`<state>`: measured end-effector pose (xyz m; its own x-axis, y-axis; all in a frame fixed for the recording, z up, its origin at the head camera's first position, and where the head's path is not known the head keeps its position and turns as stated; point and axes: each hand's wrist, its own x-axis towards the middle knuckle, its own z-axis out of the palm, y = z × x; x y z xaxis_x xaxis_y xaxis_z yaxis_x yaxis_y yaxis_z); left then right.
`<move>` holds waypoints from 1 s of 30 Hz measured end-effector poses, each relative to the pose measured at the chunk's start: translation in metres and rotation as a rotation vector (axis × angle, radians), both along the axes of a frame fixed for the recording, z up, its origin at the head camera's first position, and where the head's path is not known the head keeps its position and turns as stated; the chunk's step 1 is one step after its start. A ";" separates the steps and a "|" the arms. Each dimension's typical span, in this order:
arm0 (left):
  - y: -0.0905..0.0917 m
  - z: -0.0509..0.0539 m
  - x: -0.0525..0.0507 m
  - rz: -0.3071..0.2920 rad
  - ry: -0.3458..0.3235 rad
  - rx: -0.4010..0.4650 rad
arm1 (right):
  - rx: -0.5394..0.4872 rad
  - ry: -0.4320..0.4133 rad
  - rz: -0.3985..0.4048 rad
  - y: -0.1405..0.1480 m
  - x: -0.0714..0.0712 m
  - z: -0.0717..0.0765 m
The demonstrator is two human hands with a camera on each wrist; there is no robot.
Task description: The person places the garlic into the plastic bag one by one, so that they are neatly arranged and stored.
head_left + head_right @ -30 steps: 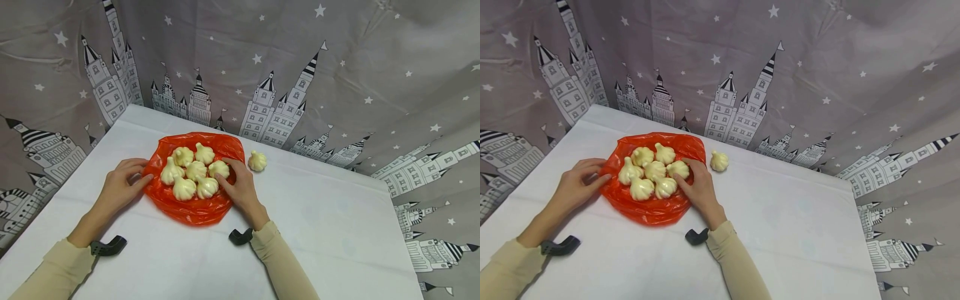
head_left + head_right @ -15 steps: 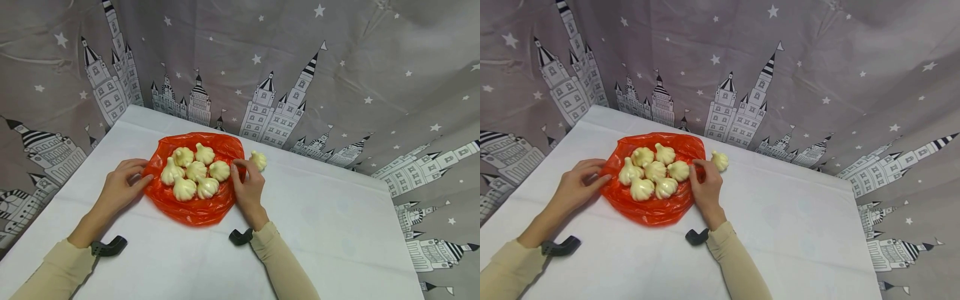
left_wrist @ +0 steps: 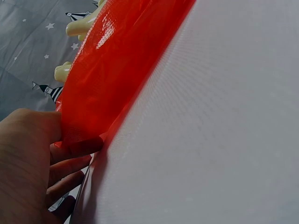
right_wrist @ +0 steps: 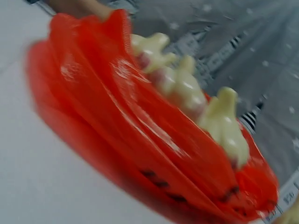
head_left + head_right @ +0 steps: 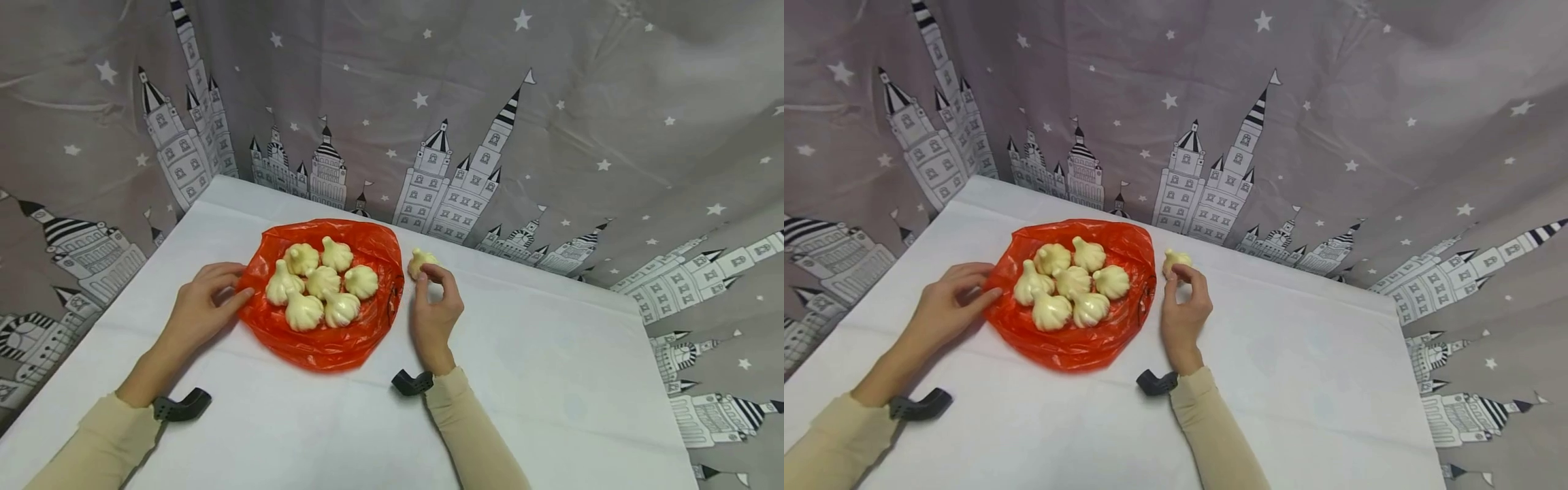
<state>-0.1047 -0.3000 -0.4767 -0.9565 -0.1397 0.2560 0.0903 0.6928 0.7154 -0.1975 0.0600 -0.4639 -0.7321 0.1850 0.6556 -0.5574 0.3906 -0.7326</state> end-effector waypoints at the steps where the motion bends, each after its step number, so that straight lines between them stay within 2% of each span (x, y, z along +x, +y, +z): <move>1: 0.000 -0.001 0.000 0.003 0.006 -0.004 | 0.004 -0.002 -0.009 0.003 0.001 0.003; 5: 0.002 -0.003 0.001 0.009 0.016 0.006 | 0.002 -0.006 -0.034 0.018 -0.004 0.001; 13: 0.005 -0.004 -0.001 0.003 -0.005 -0.003 | -0.005 -0.064 -0.061 0.055 -0.023 -0.025; 16: 0.003 -0.003 -0.001 0.005 -0.021 -0.008 | 0.018 -0.136 -0.021 0.060 -0.028 -0.028; 24: 0.000 -0.001 0.001 0.003 0.006 -0.002 | 0.217 -0.328 0.173 0.053 -0.043 -0.029; 27: -0.001 -0.001 0.001 0.004 0.004 -0.002 | 0.280 -0.359 0.205 0.050 -0.048 -0.029; 30: -0.001 -0.002 0.001 0.001 0.000 0.002 | 0.308 -0.353 0.242 0.050 -0.051 -0.029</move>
